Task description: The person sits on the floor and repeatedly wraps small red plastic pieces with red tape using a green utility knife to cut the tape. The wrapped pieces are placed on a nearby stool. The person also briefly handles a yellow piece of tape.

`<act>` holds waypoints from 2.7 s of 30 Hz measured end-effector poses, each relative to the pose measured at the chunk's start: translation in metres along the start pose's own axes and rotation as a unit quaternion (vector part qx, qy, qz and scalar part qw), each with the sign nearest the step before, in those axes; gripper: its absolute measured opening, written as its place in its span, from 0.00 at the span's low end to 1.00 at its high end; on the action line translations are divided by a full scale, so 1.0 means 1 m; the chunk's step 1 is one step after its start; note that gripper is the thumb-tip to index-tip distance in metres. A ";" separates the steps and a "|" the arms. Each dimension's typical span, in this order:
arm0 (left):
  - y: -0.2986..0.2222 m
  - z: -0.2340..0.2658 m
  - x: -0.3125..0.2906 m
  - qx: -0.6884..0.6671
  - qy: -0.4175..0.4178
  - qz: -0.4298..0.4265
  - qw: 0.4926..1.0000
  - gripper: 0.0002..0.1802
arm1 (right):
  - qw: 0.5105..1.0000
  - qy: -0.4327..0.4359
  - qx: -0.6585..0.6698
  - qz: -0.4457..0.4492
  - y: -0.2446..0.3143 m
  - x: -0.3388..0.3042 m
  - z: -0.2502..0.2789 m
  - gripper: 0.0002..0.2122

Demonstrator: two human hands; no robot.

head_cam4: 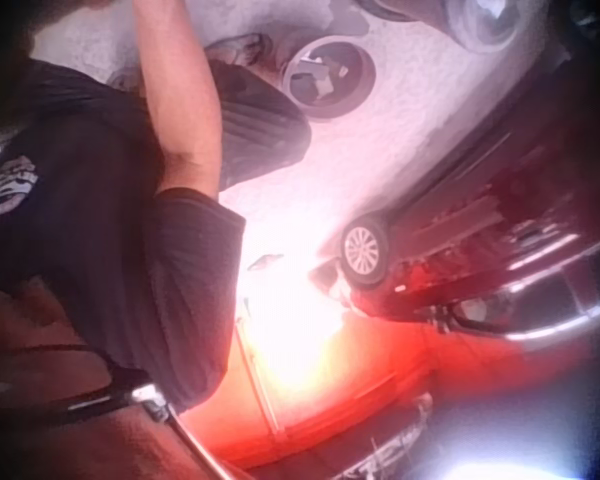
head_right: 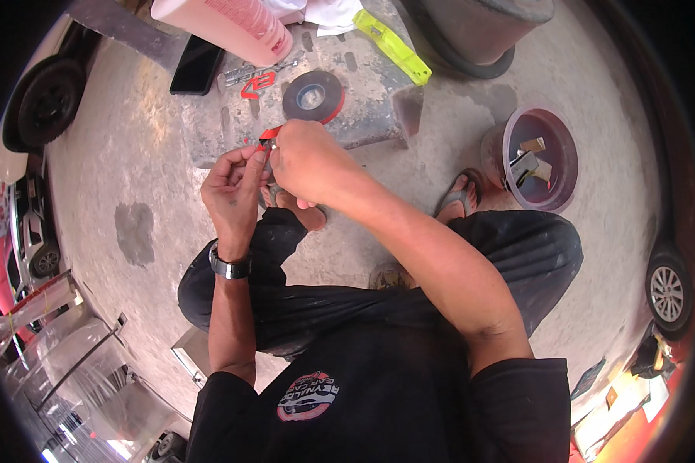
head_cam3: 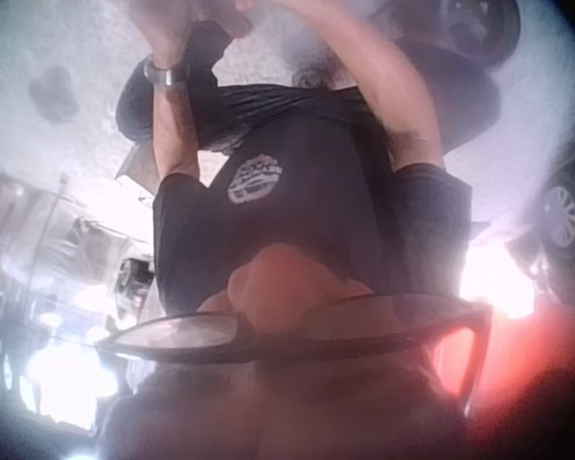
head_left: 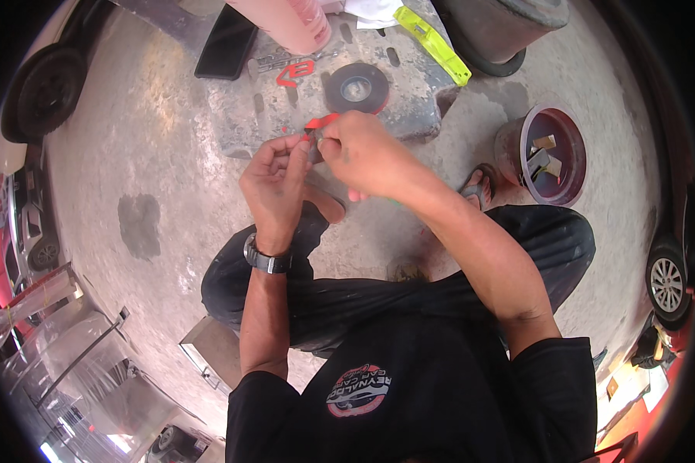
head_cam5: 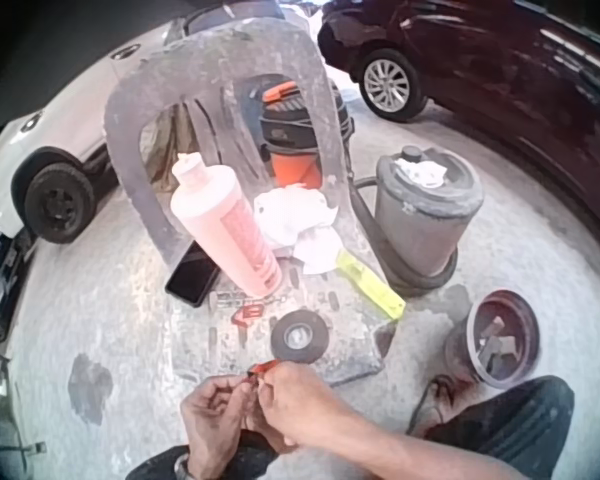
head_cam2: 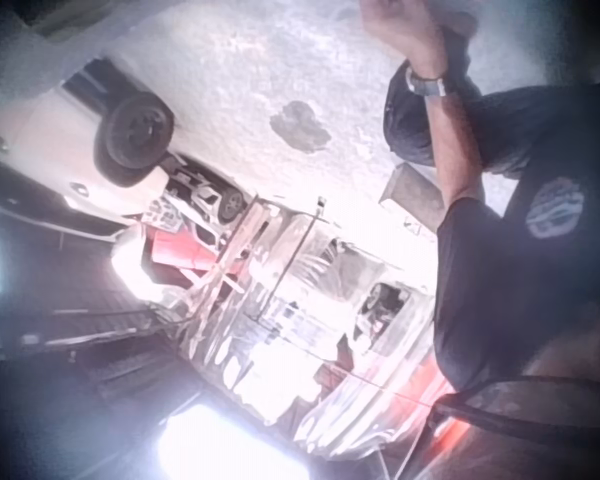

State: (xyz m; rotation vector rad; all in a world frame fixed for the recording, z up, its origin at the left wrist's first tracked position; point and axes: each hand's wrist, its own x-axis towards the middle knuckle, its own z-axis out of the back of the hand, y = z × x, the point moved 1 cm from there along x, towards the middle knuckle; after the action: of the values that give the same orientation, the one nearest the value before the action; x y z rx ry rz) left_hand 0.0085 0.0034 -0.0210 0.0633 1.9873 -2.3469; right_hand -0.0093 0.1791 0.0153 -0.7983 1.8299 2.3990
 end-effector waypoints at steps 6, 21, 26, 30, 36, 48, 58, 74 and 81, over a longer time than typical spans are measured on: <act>-0.001 0.000 0.000 -0.004 0.001 0.016 1.000 0.11 | 1.000 0.006 0.002 -0.001 0.002 -0.001 0.003 0.14; 0.002 0.000 -0.001 0.001 -0.004 0.009 1.000 0.10 | 0.999 0.025 -0.045 -0.010 0.004 0.003 -0.004 0.13; 0.004 0.000 -0.002 0.015 0.000 -0.016 1.000 0.10 | 0.997 0.038 0.041 -0.057 0.004 0.007 -0.004 0.12; 0.003 0.000 -0.005 0.052 0.003 -0.030 0.998 0.10 | 0.980 0.060 0.160 -0.103 0.001 0.008 -0.003 0.11; 0.000 0.003 -0.001 0.069 -0.022 -0.048 0.996 0.10 | 0.957 0.071 0.251 -0.124 -0.007 -0.001 0.011 0.12; -0.018 0.022 0.011 0.084 0.024 0.012 0.996 0.08 | 0.911 -0.148 -0.340 0.179 -0.019 0.011 0.015 0.14; -0.026 0.045 0.009 0.098 0.060 0.046 0.992 0.08 | 0.903 -0.144 -0.336 0.225 -0.026 0.032 0.015 0.11; -0.060 0.022 -0.009 0.017 0.003 -0.363 0.932 0.13 | 0.940 0.022 0.333 0.070 0.018 -0.055 0.008 0.17; -0.075 -0.004 -0.024 0.043 -0.012 -0.439 0.898 0.18 | 0.933 0.027 0.350 0.083 0.039 -0.086 0.013 0.12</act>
State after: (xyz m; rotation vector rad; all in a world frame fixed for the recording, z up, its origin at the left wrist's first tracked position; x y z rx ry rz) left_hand 0.0268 0.0201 0.0541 -1.0691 2.1806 -2.8543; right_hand 0.0477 0.2027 0.0876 -0.6430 2.5989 1.5691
